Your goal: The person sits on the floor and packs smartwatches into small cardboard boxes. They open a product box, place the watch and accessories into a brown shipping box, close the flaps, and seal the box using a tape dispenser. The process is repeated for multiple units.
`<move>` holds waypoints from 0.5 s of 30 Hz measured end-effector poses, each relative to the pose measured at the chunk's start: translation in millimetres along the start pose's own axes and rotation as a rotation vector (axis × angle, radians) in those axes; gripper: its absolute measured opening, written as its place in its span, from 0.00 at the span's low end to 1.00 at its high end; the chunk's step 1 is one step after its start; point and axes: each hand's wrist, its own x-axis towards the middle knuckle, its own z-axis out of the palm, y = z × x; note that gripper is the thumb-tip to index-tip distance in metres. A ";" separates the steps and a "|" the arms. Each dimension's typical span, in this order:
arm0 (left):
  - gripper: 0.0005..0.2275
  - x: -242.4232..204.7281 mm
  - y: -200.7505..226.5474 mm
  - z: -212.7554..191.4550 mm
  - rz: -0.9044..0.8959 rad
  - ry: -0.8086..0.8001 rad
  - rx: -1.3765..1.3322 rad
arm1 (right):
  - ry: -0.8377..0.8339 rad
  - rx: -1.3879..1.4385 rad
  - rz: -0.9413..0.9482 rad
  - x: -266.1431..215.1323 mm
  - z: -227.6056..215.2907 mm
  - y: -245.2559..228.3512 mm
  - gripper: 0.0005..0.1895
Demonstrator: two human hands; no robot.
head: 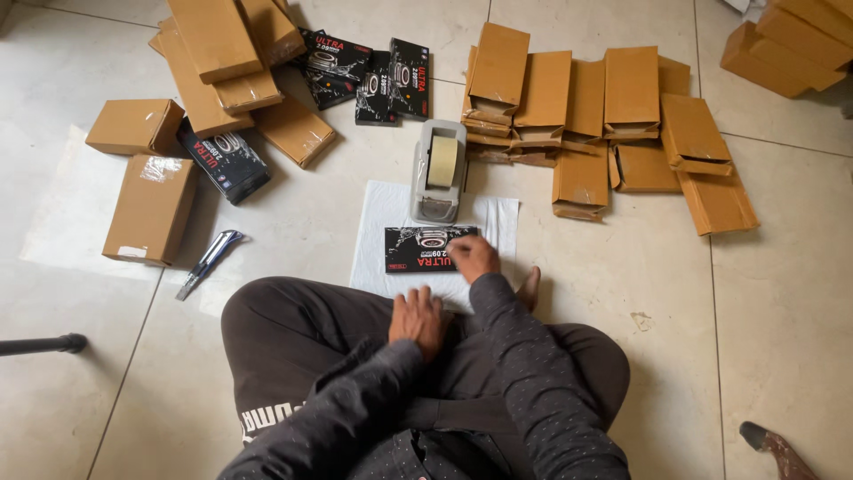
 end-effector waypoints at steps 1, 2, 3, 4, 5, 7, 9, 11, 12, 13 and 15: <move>0.17 -6.3 2.5 7.0 0.041 0.068 -0.001 | -0.024 0.236 0.202 9.8 -2.8 3.7 0.16; 0.17 -13.3 6.9 13.2 0.084 0.131 -0.009 | 0.026 0.349 0.232 17.3 -12.2 8.7 0.15; 0.19 -17.1 9.4 17.3 0.127 0.194 -0.017 | 0.077 0.460 0.262 27.2 -23.6 11.8 0.15; 0.20 -13.7 10.4 18.3 0.133 0.187 -0.033 | 0.129 0.518 0.275 42.9 -35.3 11.5 0.15; 0.20 -11.2 11.1 18.1 0.139 0.181 -0.049 | 0.182 0.576 0.287 58.3 -49.0 11.1 0.16; 0.20 -4.0 10.6 15.8 0.139 0.191 -0.073 | 0.304 0.656 0.332 89.9 -72.1 8.7 0.22; 0.19 -3.2 10.9 14.4 0.126 0.211 -0.088 | 0.265 0.644 0.383 120.4 -93.5 8.1 0.28; 0.17 1.3 8.1 13.6 0.131 0.222 -0.099 | 0.266 0.544 0.427 149.9 -106.0 9.2 0.34; 0.17 1.0 9.0 14.6 0.135 0.224 -0.108 | 0.268 0.491 0.451 162.0 -111.4 13.1 0.36; 0.16 1.0 8.8 15.1 0.134 0.230 -0.124 | 0.249 0.485 0.468 175.3 -111.6 17.2 0.38; 0.15 1.1 9.6 13.5 0.137 0.247 -0.159 | 0.218 0.471 0.496 201.9 -115.2 27.6 0.41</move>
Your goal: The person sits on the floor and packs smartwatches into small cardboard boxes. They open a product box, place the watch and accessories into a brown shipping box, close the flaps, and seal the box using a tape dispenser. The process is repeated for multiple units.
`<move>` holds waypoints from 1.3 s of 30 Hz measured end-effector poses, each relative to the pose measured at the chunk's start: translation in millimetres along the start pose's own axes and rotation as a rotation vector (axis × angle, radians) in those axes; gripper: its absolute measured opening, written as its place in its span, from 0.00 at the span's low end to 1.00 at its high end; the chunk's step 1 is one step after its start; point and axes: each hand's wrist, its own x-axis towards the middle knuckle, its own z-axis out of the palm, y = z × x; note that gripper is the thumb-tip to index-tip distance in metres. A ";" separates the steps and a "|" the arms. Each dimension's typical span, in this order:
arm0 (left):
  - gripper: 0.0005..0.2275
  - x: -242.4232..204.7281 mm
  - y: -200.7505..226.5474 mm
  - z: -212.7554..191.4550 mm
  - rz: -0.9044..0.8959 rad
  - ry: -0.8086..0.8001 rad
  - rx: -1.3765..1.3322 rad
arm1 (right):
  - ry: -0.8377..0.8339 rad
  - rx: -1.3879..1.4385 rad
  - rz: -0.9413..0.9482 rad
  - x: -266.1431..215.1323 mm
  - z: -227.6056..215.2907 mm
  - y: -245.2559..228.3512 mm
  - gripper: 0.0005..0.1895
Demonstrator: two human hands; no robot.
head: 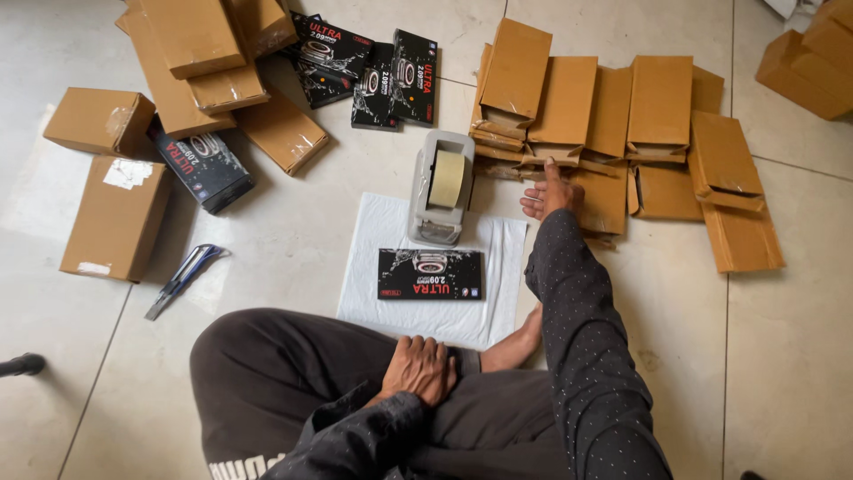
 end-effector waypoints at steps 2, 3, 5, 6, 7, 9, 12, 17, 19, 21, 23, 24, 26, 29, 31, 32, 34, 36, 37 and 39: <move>0.14 0.3 -1.3 -4.9 0.009 0.010 -0.017 | -0.012 0.014 0.048 26.2 4.4 -0.8 0.43; 0.14 1.7 -2.4 -6.7 0.013 0.020 -0.024 | -0.020 0.022 0.067 39.7 6.8 -2.3 0.45; 0.14 3.4 -3.5 -9.3 0.041 0.023 0.008 | 0.019 0.046 0.066 60.1 4.9 -1.5 0.36; 0.15 8.6 -5.9 -8.7 0.055 0.027 0.026 | 0.038 0.060 0.063 71.0 4.4 -6.2 0.33; 0.14 7.7 -6.1 -7.9 0.049 0.019 0.020 | 0.071 0.121 0.052 75.2 1.0 -4.3 0.29; 0.14 4.8 -6.9 -4.4 0.040 -0.002 0.006 | 0.141 0.243 0.034 70.8 -6.7 -2.7 0.23; 0.14 2.8 -8.1 3.9 0.034 0.026 -0.011 | 0.367 0.433 -0.138 43.5 -28.3 -20.6 0.24; 0.14 -0.6 -6.3 4.9 0.026 -0.010 -0.035 | 0.632 -0.433 -0.830 -94.1 -96.8 -88.7 0.10; 0.14 -3.2 -5.6 -3.1 0.020 0.038 -0.072 | 0.646 -0.632 -0.932 -156.3 -115.0 -111.3 0.13; 0.15 -0.5 1.0 -16.8 0.002 0.129 -0.152 | 0.494 -0.653 -1.041 -213.3 -122.7 -121.3 0.10; 0.13 4.4 5.6 -40.8 -0.146 0.246 -0.445 | 0.322 -0.704 -1.155 -257.3 -114.8 -126.0 0.09; 0.13 11.8 7.6 -55.0 -0.197 0.423 -0.530 | 0.233 -0.724 -1.212 -274.2 -108.7 -126.8 0.08; 0.17 28.5 6.9 -87.5 -0.200 0.712 -0.656 | 0.069 -0.727 -1.413 -302.5 -86.0 -115.9 0.06; 0.28 36.6 3.4 -129.8 -0.079 0.831 -0.741 | -0.165 -0.781 -1.394 -334.4 -44.8 -93.3 0.07; 0.27 46.2 0.1 -150.2 -0.050 0.702 -0.787 | -0.265 -0.742 -1.343 -347.1 -19.9 -79.3 0.08; 0.26 47.9 -3.7 -155.6 -0.036 0.639 -0.808 | -0.313 -0.692 -1.320 -350.8 -8.9 -72.1 0.09; 0.19 50.9 -12.4 -156.8 -0.137 0.434 -0.814 | -0.361 -0.591 -1.256 -350.2 3.9 -63.4 0.09; 0.15 46.3 -17.0 -144.4 -0.193 0.394 -0.804 | -0.373 -0.489 -1.176 -344.5 11.4 -50.7 0.09; 0.14 45.0 -18.1 -136.9 -0.192 0.459 -0.790 | -0.305 -0.446 -1.135 -341.6 11.6 -44.1 0.09; 0.11 40.9 -19.4 -121.6 -0.241 0.489 -0.778 | -0.169 -0.364 -1.055 -337.0 11.5 -30.7 0.10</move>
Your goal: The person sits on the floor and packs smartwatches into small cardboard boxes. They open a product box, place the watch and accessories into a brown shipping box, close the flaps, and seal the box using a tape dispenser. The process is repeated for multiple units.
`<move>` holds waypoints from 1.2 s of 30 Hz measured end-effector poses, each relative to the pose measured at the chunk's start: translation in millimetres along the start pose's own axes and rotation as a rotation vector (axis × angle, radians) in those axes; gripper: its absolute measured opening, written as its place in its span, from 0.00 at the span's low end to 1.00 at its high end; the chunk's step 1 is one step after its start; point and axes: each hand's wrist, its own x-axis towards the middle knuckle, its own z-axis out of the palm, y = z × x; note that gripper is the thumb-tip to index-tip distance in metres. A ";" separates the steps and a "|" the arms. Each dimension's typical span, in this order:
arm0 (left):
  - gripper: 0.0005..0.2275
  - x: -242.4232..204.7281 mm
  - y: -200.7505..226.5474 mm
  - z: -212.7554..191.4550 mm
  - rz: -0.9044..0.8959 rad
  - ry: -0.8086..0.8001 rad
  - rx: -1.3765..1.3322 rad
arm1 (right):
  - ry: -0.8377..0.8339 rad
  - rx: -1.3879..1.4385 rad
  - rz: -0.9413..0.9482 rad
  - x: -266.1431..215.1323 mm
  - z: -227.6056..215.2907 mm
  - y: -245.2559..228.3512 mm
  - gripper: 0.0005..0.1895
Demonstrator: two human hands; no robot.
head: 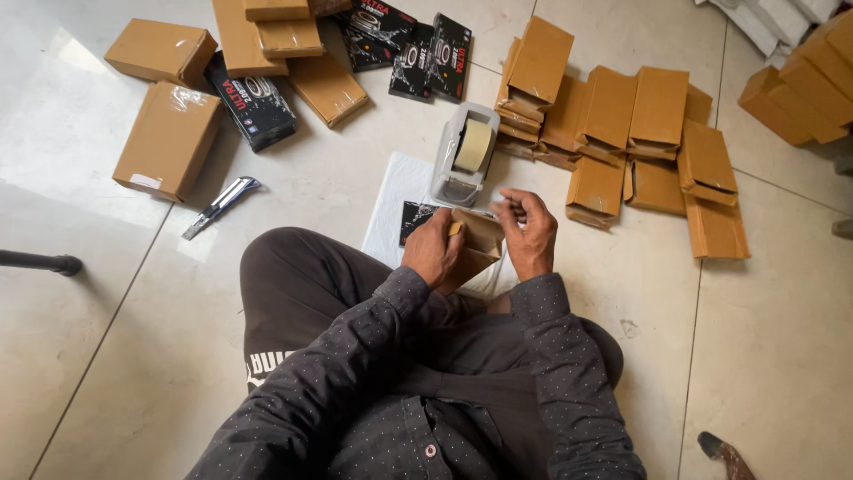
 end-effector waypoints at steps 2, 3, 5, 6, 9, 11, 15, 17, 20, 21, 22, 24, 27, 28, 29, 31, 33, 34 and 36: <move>0.09 -6.8 -10.4 5.4 -0.112 -0.027 0.029 | 0.039 0.135 0.117 -12.5 4.4 6.2 0.09; 0.09 -7.2 -14.2 8.7 -0.112 0.014 0.035 | 0.060 0.203 0.175 -19.0 5.8 7.7 0.09; 0.09 -6.6 -19.4 15.1 -0.113 0.088 0.048 | 0.215 0.053 0.232 -36.8 10.5 5.3 0.11; 0.10 -4.7 -21.9 18.6 -0.142 0.093 0.056 | 0.285 -0.022 0.253 -43.7 14.3 3.2 0.12; 0.10 4.0 -29.1 21.6 -0.191 0.121 0.079 | 0.199 -0.476 0.137 -55.3 24.4 -7.0 0.24; 0.08 4.7 -33.9 24.1 -0.190 0.137 0.077 | 0.207 -0.471 0.251 -58.0 29.4 -9.1 0.16; 0.08 4.5 -42.8 25.9 -0.118 0.273 -0.167 | 0.203 -0.100 0.450 -48.6 34.4 4.5 0.17; 0.09 2.6 -45.3 26.1 -0.125 0.262 -0.262 | 0.169 -0.255 0.486 -47.0 35.4 17.5 0.16; 0.10 4.9 -50.2 23.3 -0.166 0.172 -0.239 | 0.161 -0.070 0.460 -44.1 41.2 41.2 0.17; 0.12 9.4 -52.1 21.5 -0.127 0.159 -0.299 | 0.169 0.061 0.435 -42.0 43.3 50.0 0.18; 0.14 12.5 -54.0 19.9 -0.090 0.143 -0.360 | 0.182 0.204 0.460 -42.4 44.7 59.0 0.18; 0.17 14.7 -58.0 17.7 -0.051 0.123 -0.446 | 0.205 0.489 0.507 -47.7 47.5 78.2 0.19; 0.16 11.2 -60.6 14.6 -0.092 0.116 -0.516 | 0.182 0.215 0.696 -53.7 57.1 111.2 0.15; 0.16 11.3 -60.2 12.5 -0.135 0.113 -0.534 | 0.108 -0.035 0.608 -53.9 62.4 122.4 0.15; 0.16 10.5 -59.1 10.4 -0.179 0.110 -0.552 | 0.033 -0.282 0.513 -54.6 68.3 133.4 0.20; 0.16 5.9 -56.3 4.8 -0.142 0.099 -0.513 | -0.119 -0.681 0.288 -54.2 82.1 154.1 0.33; 0.16 1.0 -52.4 1.8 -0.116 0.083 -0.496 | -0.261 -0.991 0.033 -50.2 93.4 170.5 0.49; 0.17 -2.3 -51.0 -0.1 -0.108 0.075 -0.496 | -0.263 -0.935 0.003 -47.6 96.5 176.0 0.47; 0.17 -7.2 -49.5 -3.4 -0.103 0.063 -0.466 | -0.273 -0.819 -0.055 -41.8 96.8 179.6 0.44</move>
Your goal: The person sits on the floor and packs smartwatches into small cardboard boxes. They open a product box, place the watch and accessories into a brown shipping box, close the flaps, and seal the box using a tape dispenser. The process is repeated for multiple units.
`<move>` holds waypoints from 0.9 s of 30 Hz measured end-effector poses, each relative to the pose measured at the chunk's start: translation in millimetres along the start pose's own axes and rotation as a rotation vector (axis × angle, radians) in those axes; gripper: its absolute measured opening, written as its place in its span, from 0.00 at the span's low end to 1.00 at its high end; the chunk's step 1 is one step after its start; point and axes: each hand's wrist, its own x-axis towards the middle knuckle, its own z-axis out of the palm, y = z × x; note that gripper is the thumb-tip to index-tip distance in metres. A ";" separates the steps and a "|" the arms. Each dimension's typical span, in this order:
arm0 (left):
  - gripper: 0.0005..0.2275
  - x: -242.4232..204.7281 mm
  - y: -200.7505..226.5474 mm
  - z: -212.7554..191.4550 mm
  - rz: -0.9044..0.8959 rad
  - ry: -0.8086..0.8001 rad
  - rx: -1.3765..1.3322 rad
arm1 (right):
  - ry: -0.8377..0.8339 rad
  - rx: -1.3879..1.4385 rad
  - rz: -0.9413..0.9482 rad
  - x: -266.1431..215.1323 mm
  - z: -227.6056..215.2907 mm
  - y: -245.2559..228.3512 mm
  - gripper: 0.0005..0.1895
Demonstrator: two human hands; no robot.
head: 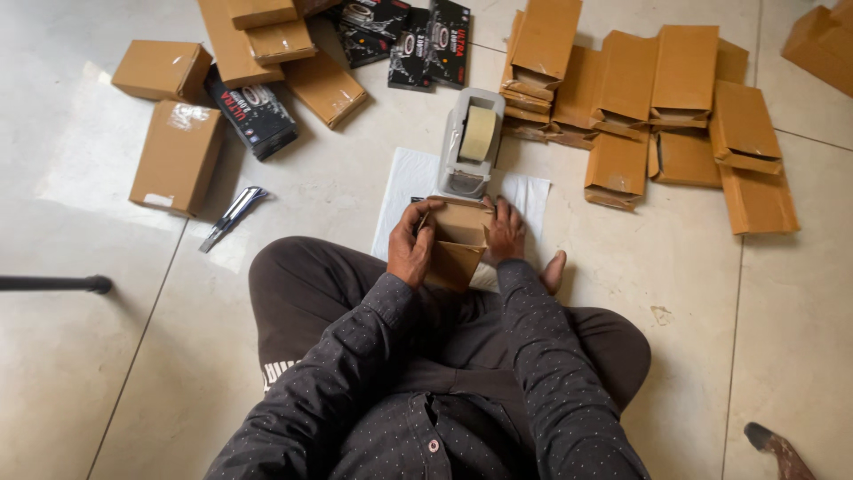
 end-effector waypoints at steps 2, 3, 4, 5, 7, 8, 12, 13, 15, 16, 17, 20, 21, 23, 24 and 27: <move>0.16 -3.1 1.7 -1.7 -0.002 -0.006 0.055 | -0.280 -0.027 0.068 7.4 -10.8 2.1 0.49; 0.16 -3.0 2.5 -3.0 0.004 -0.003 0.070 | -0.417 -0.045 0.103 12.0 -20.2 3.4 0.52; 0.16 -4.1 3.1 -2.8 0.009 -0.005 0.082 | -0.478 -0.008 0.155 13.1 -30.7 3.4 0.49; 0.17 -4.9 3.4 -2.9 0.013 -0.008 0.095 | -0.538 0.029 0.207 14.1 -40.5 1.4 0.47; 0.18 -2.7 3.0 -2.0 -0.001 -0.005 0.092 | -0.591 0.087 0.275 17.4 -59.1 -0.1 0.43; 0.18 -3.5 2.5 -1.3 -0.009 -0.003 0.089 | -0.587 0.108 0.285 17.2 -68.1 0.7 0.39; 0.17 -6.4 -0.6 -3.1 -0.011 -0.011 0.104 | -0.565 0.196 0.386 5.4 -98.7 9.5 0.22; 0.17 -5.5 -0.6 -3.6 -0.014 -0.014 0.124 | -0.494 0.192 0.409 0.2 -110.2 15.1 0.21; 0.17 -1.8 -0.6 -1.9 -0.009 -0.021 0.133 | -0.373 0.220 0.503 -17.8 -140.1 28.6 0.18; 0.17 -3.2 -1.1 -1.7 -0.008 -0.028 0.125 | -0.330 0.255 0.580 -32.9 -155.6 31.4 0.16; 0.16 -4.2 -1.8 -1.1 -0.008 -0.034 0.118 | -0.227 0.315 0.578 -46.4 -172.9 34.3 0.16; 0.16 -7.1 -3.3 1.2 0.020 -0.039 0.102 | 0.020 1.160 0.643 -85.5 -224.2 28.1 0.12; 0.17 -6.2 -3.1 1.0 0.007 -0.051 0.100 | 0.093 1.345 0.573 -93.7 -236.0 19.3 0.11; 0.17 -5.5 -3.7 2.8 -0.026 -0.077 0.100 | 0.231 1.710 0.415 -110.2 -254.7 2.3 0.13; 0.17 -4.6 -4.2 2.8 0.028 -0.072 0.109 | 0.249 1.721 0.418 -111.8 -258.5 -6.1 0.16; 0.17 -15.2 -9.5 3.1 0.096 -0.084 0.103 | 0.287 1.700 0.405 -112.6 -255.0 -23.6 0.16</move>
